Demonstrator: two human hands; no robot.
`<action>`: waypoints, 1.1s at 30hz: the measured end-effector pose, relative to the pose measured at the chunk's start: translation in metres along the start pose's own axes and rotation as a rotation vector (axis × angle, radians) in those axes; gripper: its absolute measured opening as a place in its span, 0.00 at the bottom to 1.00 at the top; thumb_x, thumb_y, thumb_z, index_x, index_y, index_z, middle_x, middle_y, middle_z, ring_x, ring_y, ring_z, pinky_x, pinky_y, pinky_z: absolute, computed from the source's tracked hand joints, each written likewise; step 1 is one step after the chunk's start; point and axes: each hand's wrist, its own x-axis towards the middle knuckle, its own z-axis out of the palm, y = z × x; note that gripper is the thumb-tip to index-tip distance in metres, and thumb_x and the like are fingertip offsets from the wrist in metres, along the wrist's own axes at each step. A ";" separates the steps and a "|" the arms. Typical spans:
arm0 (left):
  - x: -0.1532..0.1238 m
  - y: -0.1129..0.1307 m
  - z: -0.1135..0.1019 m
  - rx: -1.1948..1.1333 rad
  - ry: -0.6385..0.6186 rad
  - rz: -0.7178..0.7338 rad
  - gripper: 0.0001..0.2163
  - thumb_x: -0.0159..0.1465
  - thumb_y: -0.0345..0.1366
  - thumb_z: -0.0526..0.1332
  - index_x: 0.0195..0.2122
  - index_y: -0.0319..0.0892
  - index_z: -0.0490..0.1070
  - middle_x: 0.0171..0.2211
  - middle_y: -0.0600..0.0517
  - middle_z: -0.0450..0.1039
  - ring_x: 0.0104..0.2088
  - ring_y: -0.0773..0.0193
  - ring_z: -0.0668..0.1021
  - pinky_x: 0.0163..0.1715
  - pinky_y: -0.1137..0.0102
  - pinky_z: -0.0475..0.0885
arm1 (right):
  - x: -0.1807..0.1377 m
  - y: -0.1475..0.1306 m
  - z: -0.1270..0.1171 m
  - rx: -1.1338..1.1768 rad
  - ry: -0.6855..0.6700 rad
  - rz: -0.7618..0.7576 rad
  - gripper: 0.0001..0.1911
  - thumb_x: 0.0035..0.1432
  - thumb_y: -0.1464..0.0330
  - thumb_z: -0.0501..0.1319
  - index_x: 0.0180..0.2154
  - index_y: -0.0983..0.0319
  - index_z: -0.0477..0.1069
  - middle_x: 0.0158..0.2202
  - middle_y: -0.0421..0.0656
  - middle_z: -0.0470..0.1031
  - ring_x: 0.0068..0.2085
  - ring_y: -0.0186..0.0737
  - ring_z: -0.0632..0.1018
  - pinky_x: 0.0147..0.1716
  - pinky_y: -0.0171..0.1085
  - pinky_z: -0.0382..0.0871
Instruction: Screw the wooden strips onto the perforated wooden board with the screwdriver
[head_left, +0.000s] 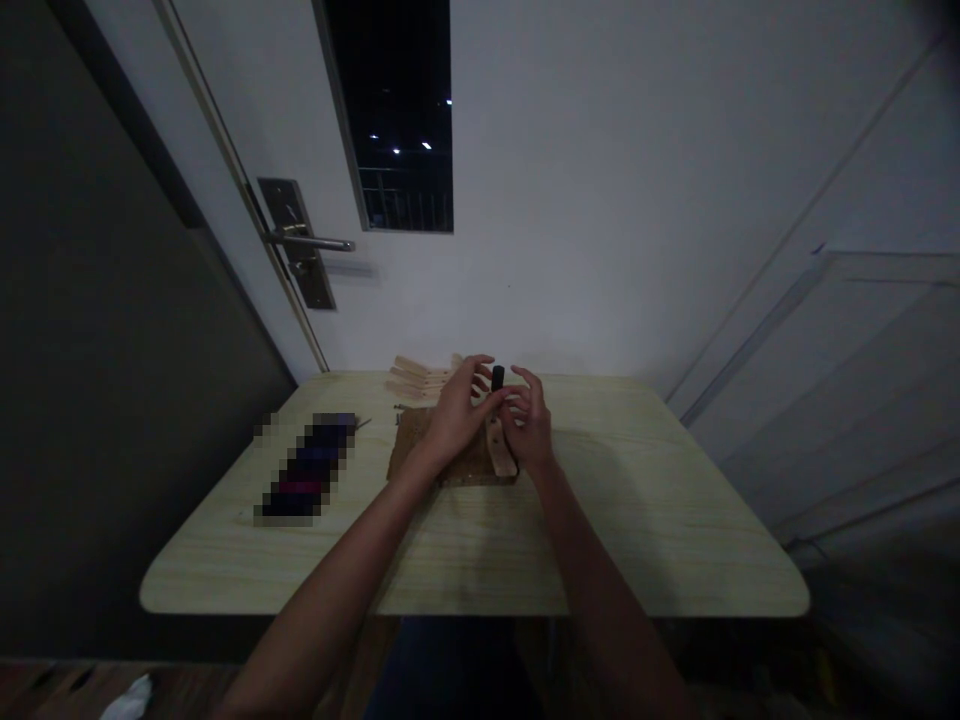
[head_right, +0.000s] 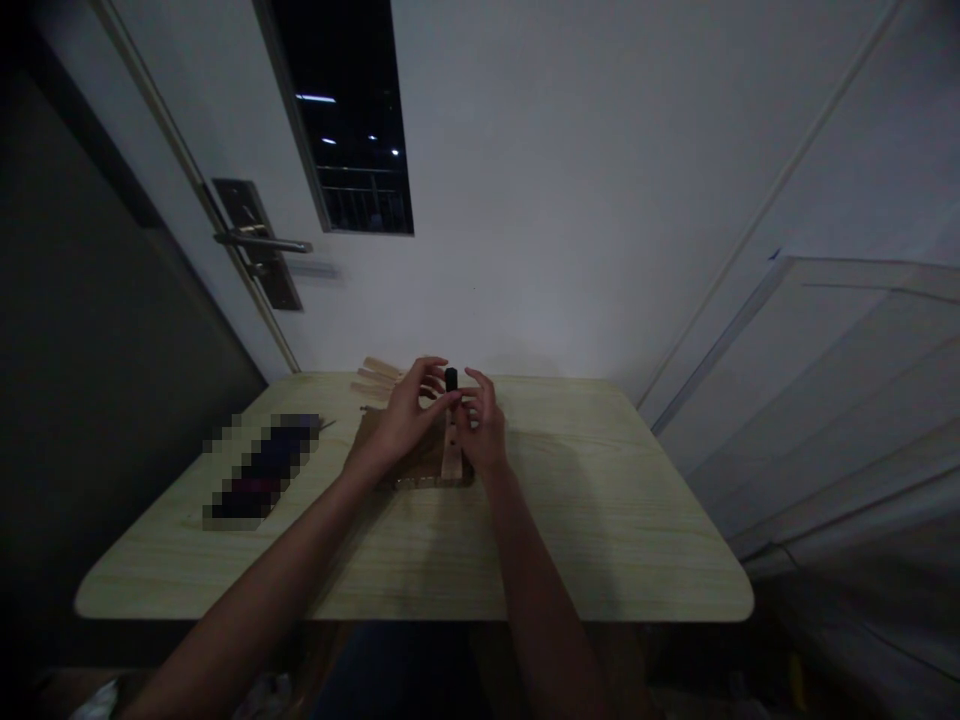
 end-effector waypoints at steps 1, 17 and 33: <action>0.002 0.000 0.002 -0.004 -0.007 0.007 0.14 0.61 0.34 0.65 0.47 0.44 0.66 0.38 0.51 0.73 0.33 0.67 0.75 0.34 0.71 0.71 | 0.001 0.000 -0.001 0.002 -0.011 0.009 0.21 0.59 0.64 0.59 0.55 0.54 0.62 0.41 0.44 0.76 0.34 0.37 0.78 0.29 0.34 0.73; 0.004 -0.018 -0.002 -0.032 -0.148 0.135 0.14 0.65 0.32 0.57 0.52 0.47 0.67 0.44 0.49 0.75 0.40 0.64 0.78 0.42 0.67 0.74 | 0.001 0.045 -0.005 -0.287 -0.152 0.210 0.10 0.59 0.69 0.52 0.37 0.58 0.72 0.36 0.44 0.79 0.39 0.41 0.77 0.44 0.40 0.70; -0.011 -0.026 0.013 -0.138 -0.011 0.154 0.16 0.66 0.35 0.59 0.56 0.49 0.66 0.48 0.48 0.71 0.43 0.66 0.77 0.44 0.68 0.77 | -0.004 0.049 0.002 -0.260 -0.075 0.140 0.09 0.62 0.66 0.50 0.36 0.57 0.69 0.34 0.43 0.76 0.36 0.40 0.74 0.40 0.40 0.68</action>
